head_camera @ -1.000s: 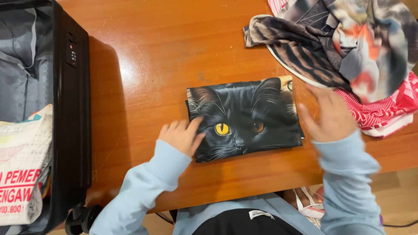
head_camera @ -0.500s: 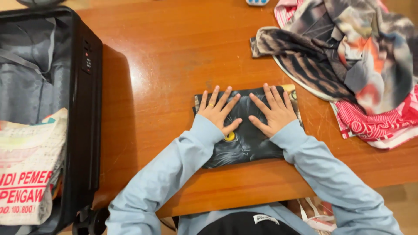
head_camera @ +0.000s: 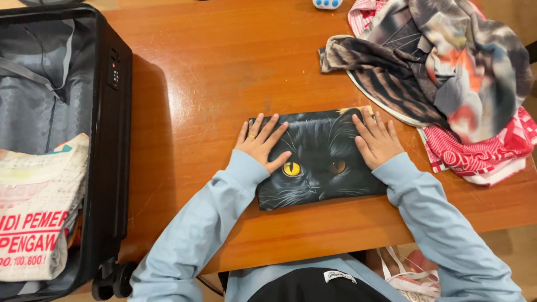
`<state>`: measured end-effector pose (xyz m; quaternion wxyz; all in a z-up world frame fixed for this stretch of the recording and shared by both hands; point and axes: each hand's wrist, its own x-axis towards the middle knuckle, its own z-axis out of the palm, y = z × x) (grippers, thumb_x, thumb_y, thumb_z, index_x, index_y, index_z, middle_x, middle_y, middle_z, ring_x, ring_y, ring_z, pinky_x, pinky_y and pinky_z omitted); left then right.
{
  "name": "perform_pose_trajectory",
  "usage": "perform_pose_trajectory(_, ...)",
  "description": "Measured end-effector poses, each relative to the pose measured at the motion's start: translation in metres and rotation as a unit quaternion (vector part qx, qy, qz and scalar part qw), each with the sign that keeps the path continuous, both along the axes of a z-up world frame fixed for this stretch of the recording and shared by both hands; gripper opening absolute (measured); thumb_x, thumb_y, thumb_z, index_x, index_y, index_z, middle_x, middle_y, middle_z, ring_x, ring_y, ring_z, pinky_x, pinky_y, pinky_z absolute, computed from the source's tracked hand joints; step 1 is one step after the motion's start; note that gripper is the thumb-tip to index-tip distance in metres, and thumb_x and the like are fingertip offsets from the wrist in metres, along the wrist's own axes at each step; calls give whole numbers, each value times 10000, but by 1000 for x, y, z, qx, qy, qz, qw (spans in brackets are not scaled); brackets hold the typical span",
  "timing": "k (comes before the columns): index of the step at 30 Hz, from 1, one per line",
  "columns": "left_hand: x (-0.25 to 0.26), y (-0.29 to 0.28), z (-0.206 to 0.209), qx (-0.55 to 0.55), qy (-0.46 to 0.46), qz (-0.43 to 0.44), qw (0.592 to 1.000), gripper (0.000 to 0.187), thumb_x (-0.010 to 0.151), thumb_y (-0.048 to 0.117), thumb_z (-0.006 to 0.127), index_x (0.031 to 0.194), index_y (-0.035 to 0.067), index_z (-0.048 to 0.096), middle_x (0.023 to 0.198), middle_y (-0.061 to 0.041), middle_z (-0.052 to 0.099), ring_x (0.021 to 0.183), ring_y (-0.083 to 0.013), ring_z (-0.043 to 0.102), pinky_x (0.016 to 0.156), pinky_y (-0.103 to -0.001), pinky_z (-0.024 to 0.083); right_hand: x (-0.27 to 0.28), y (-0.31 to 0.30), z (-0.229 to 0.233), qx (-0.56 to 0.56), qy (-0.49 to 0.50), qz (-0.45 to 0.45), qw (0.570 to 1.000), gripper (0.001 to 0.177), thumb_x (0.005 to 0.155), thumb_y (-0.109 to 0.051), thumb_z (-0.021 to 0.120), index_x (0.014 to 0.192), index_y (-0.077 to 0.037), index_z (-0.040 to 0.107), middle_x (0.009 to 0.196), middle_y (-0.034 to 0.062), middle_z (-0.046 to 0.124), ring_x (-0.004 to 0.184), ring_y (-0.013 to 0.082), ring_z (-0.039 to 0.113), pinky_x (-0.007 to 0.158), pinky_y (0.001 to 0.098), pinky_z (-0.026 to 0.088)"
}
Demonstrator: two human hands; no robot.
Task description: Folding a cat-print t-shirt and placing it into a suitcase.
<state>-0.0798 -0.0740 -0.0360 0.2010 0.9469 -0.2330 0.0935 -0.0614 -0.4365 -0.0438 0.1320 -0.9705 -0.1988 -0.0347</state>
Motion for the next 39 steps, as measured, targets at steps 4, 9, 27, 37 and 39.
perform_pose_trajectory(4,-1,6,-15,11,-13,6,1000,686,977,583,554,1578,283,414,1664,-16,353,1538,-336,276,1237,-562,195,-2,0,-1,-20,-23,-4,1000,581,1055,-370,405,1604,-183,359,1701,105,249,1553,386,208,1210,614,150)
perform_pose_trajectory(9,17,16,-19,-74,-27,88,993,676,1020,538,588,1548,146,429,1504,-132,476,1392,-369,434,1139,-511,366,25,-2,20,30,-79,42,996,562,988,-331,578,1511,-144,489,1543,140,449,1407,383,404,1162,519,323)
perform_pose_trajectory(27,23,16,65,-349,93,75,929,289,908,111,763,1155,59,622,953,-140,665,803,-239,695,673,-335,596,37,-20,78,196,-19,-6,980,327,858,-181,798,1126,-87,637,1015,93,670,950,282,644,872,369,496)
perform_pose_trajectory(37,-2,61,93,-95,93,-95,987,152,873,20,653,1008,88,664,1109,-112,682,936,-335,708,768,-389,587,-21,2,118,-2,-161,118,980,293,672,-74,756,955,-113,690,979,88,703,948,321,647,867,437,484)
perform_pose_trajectory(39,-8,56,97,-5,197,-85,977,138,880,154,660,1012,111,665,1075,-121,700,941,-351,700,775,-425,574,-29,0,89,15,-106,161,981,300,683,-112,736,975,-94,670,1020,116,698,978,346,652,868,425,503)
